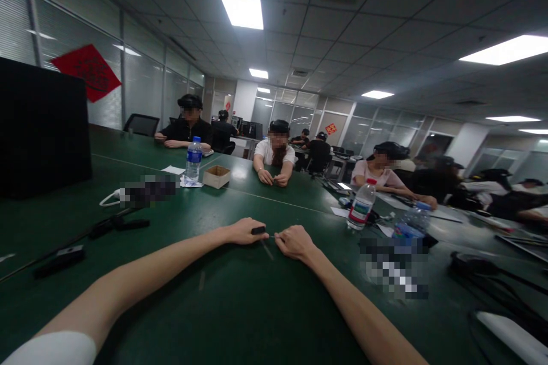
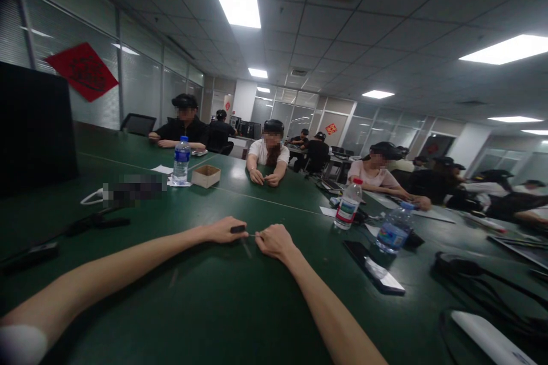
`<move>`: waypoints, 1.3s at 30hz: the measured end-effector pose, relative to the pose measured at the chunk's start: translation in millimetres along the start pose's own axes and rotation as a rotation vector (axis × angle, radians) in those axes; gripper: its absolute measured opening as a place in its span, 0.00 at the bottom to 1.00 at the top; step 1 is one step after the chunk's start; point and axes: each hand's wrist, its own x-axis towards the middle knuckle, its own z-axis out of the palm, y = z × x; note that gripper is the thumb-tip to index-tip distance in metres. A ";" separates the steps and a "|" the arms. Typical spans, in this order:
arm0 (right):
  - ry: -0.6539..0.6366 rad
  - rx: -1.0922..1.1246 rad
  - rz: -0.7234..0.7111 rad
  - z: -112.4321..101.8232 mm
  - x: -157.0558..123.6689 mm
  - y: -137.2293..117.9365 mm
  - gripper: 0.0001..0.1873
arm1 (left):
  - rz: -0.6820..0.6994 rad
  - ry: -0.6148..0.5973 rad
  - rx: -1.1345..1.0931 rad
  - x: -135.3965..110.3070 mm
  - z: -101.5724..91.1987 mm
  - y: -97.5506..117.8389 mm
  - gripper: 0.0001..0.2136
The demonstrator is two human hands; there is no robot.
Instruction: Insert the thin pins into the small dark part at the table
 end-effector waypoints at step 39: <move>-0.106 -0.047 -0.049 -13.9 4.8 -13.5 0.29 | -0.083 -0.010 -0.138 2.8 2.5 -2.0 0.22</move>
